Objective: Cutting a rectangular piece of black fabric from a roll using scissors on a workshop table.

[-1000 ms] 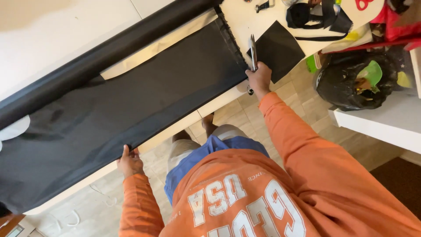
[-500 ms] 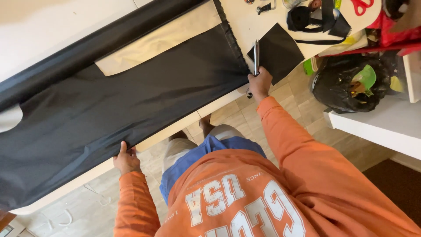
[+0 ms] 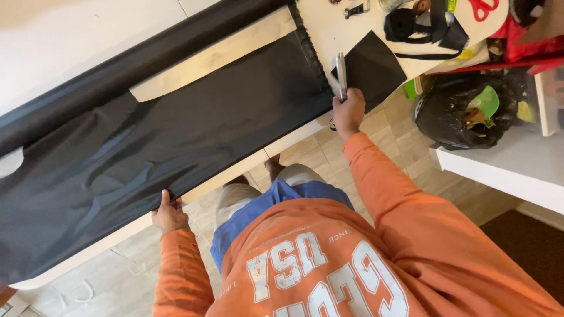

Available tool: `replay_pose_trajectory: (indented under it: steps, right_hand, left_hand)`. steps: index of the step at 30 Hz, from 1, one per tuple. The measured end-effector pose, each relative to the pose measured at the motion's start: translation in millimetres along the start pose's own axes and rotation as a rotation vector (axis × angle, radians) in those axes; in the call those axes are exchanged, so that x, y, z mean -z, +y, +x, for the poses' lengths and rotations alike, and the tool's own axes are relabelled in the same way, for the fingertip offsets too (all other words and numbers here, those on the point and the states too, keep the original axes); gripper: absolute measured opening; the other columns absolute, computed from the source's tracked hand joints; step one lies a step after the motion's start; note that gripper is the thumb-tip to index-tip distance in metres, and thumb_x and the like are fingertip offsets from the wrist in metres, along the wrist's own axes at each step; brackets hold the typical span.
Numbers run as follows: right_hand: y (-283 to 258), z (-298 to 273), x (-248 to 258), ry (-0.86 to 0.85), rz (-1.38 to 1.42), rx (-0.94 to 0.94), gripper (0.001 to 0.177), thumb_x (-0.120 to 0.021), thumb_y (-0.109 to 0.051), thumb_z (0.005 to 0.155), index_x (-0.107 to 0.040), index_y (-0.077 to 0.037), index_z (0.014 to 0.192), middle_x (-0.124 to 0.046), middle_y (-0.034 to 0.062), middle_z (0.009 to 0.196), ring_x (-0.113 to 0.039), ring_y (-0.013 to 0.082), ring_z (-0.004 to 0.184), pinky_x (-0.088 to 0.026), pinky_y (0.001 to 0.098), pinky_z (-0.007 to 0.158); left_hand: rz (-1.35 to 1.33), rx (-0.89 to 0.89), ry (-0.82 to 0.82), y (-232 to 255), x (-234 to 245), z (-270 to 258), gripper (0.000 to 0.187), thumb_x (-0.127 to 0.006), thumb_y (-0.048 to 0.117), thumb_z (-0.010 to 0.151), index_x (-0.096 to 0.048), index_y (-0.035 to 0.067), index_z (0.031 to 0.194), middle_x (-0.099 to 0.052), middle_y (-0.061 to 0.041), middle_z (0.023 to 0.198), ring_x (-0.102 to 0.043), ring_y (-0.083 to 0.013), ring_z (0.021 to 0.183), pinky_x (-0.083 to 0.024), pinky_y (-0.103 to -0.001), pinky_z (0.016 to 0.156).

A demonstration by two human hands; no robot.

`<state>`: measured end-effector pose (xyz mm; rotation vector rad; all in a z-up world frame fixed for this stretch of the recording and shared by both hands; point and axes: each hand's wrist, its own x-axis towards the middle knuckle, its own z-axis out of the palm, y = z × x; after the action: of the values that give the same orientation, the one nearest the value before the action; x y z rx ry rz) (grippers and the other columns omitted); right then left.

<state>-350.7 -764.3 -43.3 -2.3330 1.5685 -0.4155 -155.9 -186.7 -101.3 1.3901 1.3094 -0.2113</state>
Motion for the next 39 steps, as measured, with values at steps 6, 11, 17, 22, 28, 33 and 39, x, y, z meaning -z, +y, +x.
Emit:
replay_pose_trajectory:
  steps: [6, 11, 17, 22, 28, 33, 39]
  right_hand:
    - [-114, -19, 69, -0.425, 0.032, 0.464, 0.013, -0.065, -0.003, 0.084, -0.067, 0.005, 0.095, -0.056, 0.0134, 0.15, -0.07, 0.0474, 0.095, -0.061, 0.0579, 0.079]
    - [-127, 18, 23, -0.605, -0.143, 0.543, 0.019, -0.07, -0.015, 0.094, -0.059, -0.003, 0.085, -0.035, 0.0058, 0.166, -0.068, 0.0416, 0.075, -0.056, 0.0518, 0.064]
    - [-140, 53, -11, -0.601, -0.297, 0.731, 0.031, -0.074, -0.026, 0.102, -0.058, -0.007, 0.084, -0.018, 0.0043, 0.171, -0.059, 0.0301, 0.055, -0.049, 0.0437, 0.046]
    - [-153, 60, -3, -0.699, -0.398, 0.59, 0.031, -0.068, -0.032, 0.106, -0.06, -0.004, 0.092, -0.009, 0.0011, 0.172, -0.059, 0.0339, 0.057, -0.048, 0.0468, 0.048]
    - [-157, 55, -3, -0.671, -0.359, 0.575, 0.029, -0.07, -0.031, 0.105, -0.062, -0.006, 0.093, -0.005, -0.0001, 0.173, -0.061, 0.0322, 0.06, -0.05, 0.0438, 0.051]
    - [-161, 57, -2, -0.698, -0.342, 0.458, 0.031, -0.068, -0.031, 0.106, -0.06, -0.007, 0.089, -0.004, -0.0019, 0.173, -0.059, 0.0297, 0.061, -0.049, 0.0425, 0.053]
    - [-158, 65, -2, -0.717, -0.398, 0.535, 0.034, -0.072, -0.029, 0.104, -0.055, -0.008, 0.083, -0.008, -0.0061, 0.173, -0.059, 0.029, 0.063, -0.05, 0.043, 0.054]
  left_hand:
    - [0.025, -0.027, -0.014, 4, -4, -16, 0.042, -0.09, 0.018, 0.087, -0.06, 0.022, 0.115, -0.066, -0.001, 0.097, -0.073, -0.0185, 0.077, -0.071, -0.026, 0.068]
    - [0.021, -0.044, 0.011, 26, -9, -67, 0.034, -0.088, 0.016, 0.087, -0.061, 0.018, 0.106, -0.068, -0.002, 0.09, -0.065, -0.014, 0.066, -0.064, -0.024, 0.059]
    - [-0.049, -0.06, 0.016, 33, -11, -87, 0.037, -0.085, 0.009, 0.09, -0.048, 0.014, 0.089, -0.063, -0.006, 0.077, -0.054, -0.0138, 0.055, -0.054, -0.026, 0.051]
    - [-0.101, -0.047, -0.056, 28, -12, -83, 0.04, -0.081, 0.009, 0.094, -0.041, 0.013, 0.09, -0.063, -0.012, 0.075, -0.065, -0.0195, 0.061, -0.056, -0.026, 0.056]
    - [-0.139, -0.029, -0.082, 34, -16, -91, 0.038, -0.081, 0.011, 0.093, -0.044, 0.013, 0.09, -0.059, -0.006, 0.076, -0.06, -0.0158, 0.064, -0.064, -0.028, 0.064]
    - [-0.111, -0.046, -0.024, 38, -24, -90, 0.047, -0.081, -0.001, 0.088, -0.037, 0.014, 0.081, -0.064, -0.012, 0.09, -0.059, -0.0198, 0.062, -0.062, -0.027, 0.058]
    - [-0.136, 0.009, -0.048, 52, -27, -97, 0.018, -0.076, 0.003, 0.092, -0.061, 0.011, 0.091, -0.072, -0.008, 0.094, -0.062, -0.0173, 0.071, -0.048, -0.023, 0.052]
